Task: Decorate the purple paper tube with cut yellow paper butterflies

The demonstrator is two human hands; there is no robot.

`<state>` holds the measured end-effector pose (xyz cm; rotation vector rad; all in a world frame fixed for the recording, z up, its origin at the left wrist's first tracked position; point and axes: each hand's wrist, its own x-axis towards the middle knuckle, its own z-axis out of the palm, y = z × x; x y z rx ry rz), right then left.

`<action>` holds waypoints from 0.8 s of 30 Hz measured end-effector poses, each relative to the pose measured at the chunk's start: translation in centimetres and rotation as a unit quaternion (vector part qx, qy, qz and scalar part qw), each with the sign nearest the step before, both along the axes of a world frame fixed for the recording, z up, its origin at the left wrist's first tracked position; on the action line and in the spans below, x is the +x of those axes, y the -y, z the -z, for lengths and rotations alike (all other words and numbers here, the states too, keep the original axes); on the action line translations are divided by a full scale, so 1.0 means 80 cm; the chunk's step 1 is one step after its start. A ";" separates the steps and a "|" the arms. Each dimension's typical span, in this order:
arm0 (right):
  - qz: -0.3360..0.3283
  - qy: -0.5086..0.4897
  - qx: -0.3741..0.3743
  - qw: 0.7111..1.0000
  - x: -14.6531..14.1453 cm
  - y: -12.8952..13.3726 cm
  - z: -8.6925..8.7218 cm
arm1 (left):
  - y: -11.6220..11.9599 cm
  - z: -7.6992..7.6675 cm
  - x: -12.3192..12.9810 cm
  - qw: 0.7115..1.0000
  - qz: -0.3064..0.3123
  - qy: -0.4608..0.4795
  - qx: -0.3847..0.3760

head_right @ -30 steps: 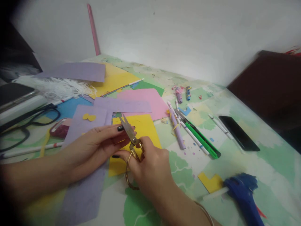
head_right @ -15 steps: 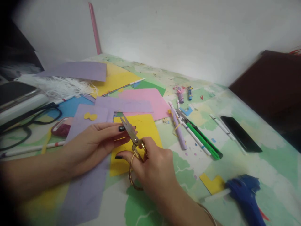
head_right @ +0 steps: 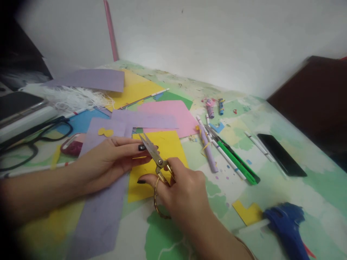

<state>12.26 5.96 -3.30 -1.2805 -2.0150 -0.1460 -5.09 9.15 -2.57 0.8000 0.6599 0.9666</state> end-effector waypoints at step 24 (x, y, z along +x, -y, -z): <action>0.003 0.048 0.014 0.999 0.006 -0.002 -0.003 | -0.010 -0.002 -0.008 0.998 0.004 -0.057 0.017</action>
